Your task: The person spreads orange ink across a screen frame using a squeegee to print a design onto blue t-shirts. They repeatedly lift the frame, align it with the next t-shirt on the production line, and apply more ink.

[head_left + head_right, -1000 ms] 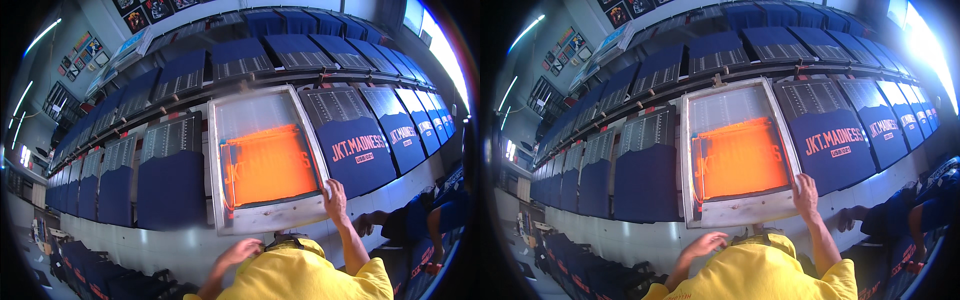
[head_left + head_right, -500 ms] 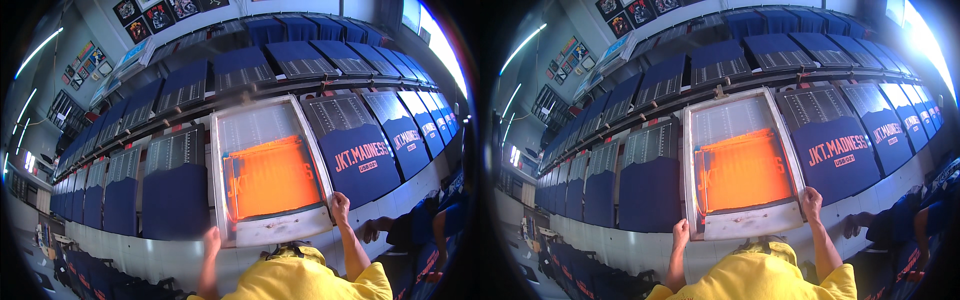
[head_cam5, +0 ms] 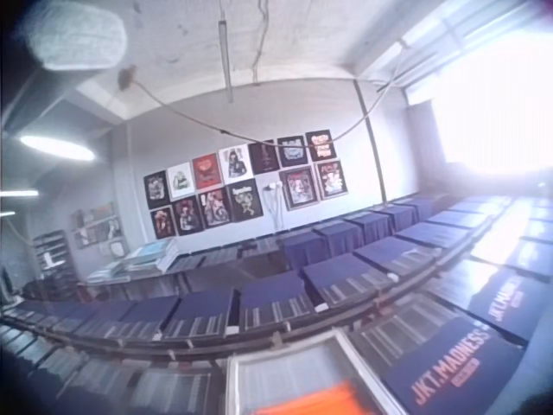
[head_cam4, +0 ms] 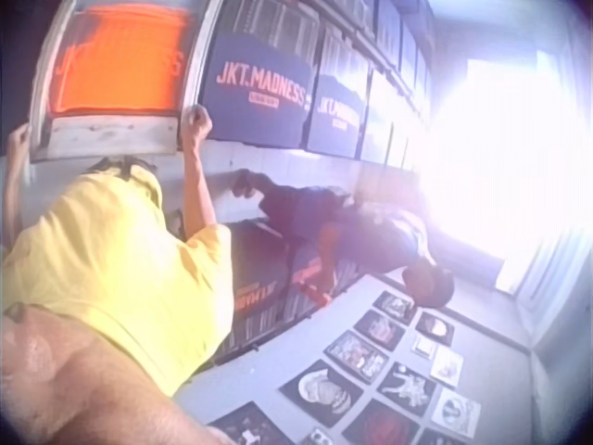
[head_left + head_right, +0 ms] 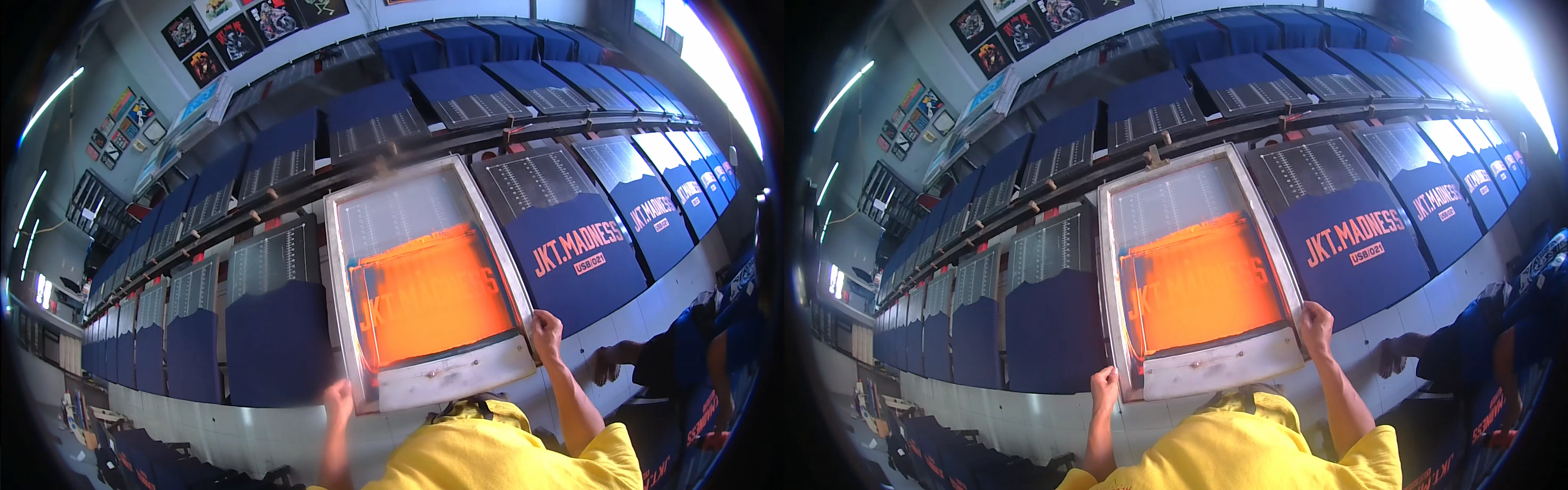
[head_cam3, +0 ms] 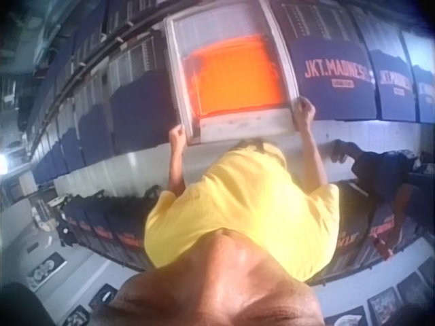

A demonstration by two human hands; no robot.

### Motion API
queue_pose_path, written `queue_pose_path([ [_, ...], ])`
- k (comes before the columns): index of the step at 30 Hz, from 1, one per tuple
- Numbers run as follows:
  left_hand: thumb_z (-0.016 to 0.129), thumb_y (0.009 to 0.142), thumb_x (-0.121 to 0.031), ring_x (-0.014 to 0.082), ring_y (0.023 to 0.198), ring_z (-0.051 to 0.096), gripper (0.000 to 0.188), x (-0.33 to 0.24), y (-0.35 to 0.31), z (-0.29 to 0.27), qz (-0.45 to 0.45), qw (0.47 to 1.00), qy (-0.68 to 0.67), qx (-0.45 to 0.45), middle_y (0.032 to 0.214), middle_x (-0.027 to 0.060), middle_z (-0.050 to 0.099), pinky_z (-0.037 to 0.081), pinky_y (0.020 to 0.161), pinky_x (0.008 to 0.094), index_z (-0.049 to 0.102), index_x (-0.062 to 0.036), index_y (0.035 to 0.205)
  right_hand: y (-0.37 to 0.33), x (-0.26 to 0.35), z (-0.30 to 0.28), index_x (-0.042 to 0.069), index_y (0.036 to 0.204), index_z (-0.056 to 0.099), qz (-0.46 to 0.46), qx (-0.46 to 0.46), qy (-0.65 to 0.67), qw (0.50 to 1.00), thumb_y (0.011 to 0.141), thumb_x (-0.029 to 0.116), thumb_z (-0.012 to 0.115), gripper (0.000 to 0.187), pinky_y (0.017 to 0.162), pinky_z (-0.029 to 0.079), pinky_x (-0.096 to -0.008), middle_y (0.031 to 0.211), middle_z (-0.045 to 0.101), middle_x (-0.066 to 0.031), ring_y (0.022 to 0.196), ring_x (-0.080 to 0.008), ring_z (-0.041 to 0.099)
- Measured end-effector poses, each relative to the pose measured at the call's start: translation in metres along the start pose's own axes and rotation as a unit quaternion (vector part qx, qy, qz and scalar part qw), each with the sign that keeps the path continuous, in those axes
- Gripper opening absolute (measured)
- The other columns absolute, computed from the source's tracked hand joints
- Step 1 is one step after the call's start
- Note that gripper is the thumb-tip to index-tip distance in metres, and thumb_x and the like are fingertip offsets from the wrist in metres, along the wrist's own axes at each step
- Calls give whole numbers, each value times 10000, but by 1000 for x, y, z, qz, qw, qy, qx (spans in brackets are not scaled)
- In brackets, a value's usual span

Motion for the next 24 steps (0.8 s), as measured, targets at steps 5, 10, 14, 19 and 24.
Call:
queue_pose_path([
  [5,659,950,-238,291,945,711,322,-8,3,-1,-28,999,-16,22,1009,211,737,526,881,384,714,46,1092,3,13,-3,-27,1042,718,-21,13,-35,999,925,92,642,183,613,483,-297,696,669,-73,638,-131,610],
  [10,660,933,-195,282,858,673,262,-58,-48,-29,181,966,22,-182,953,169,702,525,805,389,696,9,1095,-20,65,-11,49,1194,675,-148,121,-209,959,869,235,704,375,918,519,-429,1134,693,-164,1038,-340,654],
  [14,722,869,-262,364,1283,529,448,-124,-97,-28,325,940,90,-52,1304,163,630,417,1062,477,660,-20,1241,-80,131,-17,100,1308,607,-347,288,-261,854,780,266,800,587,1060,445,-446,1327,615,-97,1270,-319,533],
  [19,706,792,-192,335,1407,410,602,-160,-117,9,416,876,224,91,1430,109,550,302,1170,515,575,-24,1355,-97,130,-5,127,1391,534,-422,389,-354,738,713,152,775,720,1110,406,-438,1386,570,-58,1278,-274,520],
  [24,619,722,-70,322,1272,529,535,-177,-78,12,397,892,192,98,1313,137,590,386,1126,459,590,9,1250,-69,149,12,137,1304,576,-399,420,-379,721,678,151,730,644,925,474,-423,1235,627,-48,1171,-256,582],
])
Point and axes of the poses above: each hand's wrist, its own y-axis towards the middle knuckle, its own z-axis out of the palm, x = y × z, the point moved 8 cm from there along y, towards the middle knuckle
